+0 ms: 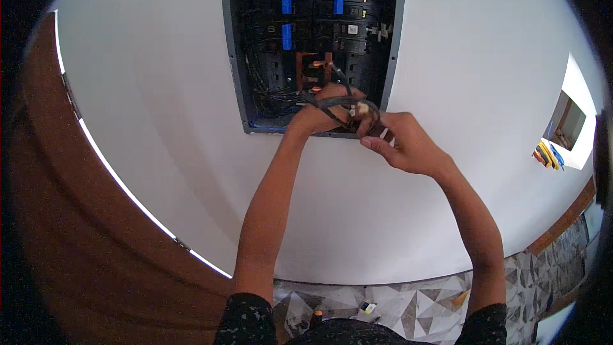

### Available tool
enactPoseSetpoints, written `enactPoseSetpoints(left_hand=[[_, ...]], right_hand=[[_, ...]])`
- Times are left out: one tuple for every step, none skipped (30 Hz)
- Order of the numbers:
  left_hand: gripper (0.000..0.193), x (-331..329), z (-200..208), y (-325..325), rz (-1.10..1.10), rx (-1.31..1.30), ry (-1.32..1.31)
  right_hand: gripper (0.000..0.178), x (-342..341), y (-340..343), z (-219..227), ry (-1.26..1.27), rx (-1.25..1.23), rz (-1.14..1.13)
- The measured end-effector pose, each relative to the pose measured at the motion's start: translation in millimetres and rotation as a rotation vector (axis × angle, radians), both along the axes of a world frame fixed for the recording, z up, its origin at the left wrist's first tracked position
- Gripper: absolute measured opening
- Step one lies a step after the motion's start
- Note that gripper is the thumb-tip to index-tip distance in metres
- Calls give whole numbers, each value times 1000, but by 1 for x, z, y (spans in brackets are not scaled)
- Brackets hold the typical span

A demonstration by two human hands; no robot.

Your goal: The person is wiring and adjusting connections inside an open electrical circuit breaker panel on a wall.

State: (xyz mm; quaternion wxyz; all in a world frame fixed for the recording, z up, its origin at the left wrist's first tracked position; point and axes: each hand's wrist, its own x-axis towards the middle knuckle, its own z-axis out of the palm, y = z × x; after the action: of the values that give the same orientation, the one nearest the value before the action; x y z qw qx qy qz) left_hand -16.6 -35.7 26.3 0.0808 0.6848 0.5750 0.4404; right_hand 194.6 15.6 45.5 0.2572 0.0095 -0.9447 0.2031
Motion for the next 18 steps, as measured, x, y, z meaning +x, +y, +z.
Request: enactPoseSetpoints(left_hand=[[32, 1, -1, 1, -10, 39, -45], [32, 1, 0, 3, -11, 41, -43], [29, 0, 2, 3, -32, 34, -34], [26, -1, 4, 3, -53, 26, -25], [26, 0, 4, 3, -48, 29, -24], [23, 1, 4, 2, -58, -13, -81], [22, 3, 4, 2, -68, -54, -138], [22, 2, 1, 3, -68, -54, -138], [22, 1, -1, 2, -106, -25, -192], [22, 0, -4, 2, -144, 5, -246], [22, -3, -4, 3, -143, 5, -247], [23, 0, -1, 1, -152, -55, -226], [25, 1, 1, 0, -161, -115, -205], [25, 1, 0, 2, -163, -116, -209], [28, -3, -2, 4, -235, -120, -245], [32, -6, -5, 6, -308, -123, -282], [32, -11, -5, 8, -305, -123, -283], [42, -14, -2, 10, -378, -176, -269]], right_hand=[[7, -5, 10, -9, 81, 91, 21], [7, -3, 15, -11, 82, 93, 19], [8, -2, 17, -13, 63, 69, -43], [9, -2, 17, -13, 44, 46, -106], [9, -2, 15, -14, 44, 48, -101], [9, -1, 11, -14, 93, 59, -135], [9, -1, 8, -16, 142, 68, -169], [9, -2, 8, -18, 142, 69, -169], [8, -4, 8, -22, 218, 21, -170], [8, -7, 9, -26, 294, -28, -170], [8, -10, 11, -29, 293, -28, -169], [7, -11, 12, -32, 385, -251, -150], [6, -12, 13, -34, 474, -474, -131], [6, -12, 13, -33, 471, -475, -133], [6, -15, 11, -31, 501, -519, -109], [7, -17, 10, -28, 531, -563, -86], [7, -19, 12, -25, 529, -564, -83], [7, -20, 16, -21, 504, -438, -75]])
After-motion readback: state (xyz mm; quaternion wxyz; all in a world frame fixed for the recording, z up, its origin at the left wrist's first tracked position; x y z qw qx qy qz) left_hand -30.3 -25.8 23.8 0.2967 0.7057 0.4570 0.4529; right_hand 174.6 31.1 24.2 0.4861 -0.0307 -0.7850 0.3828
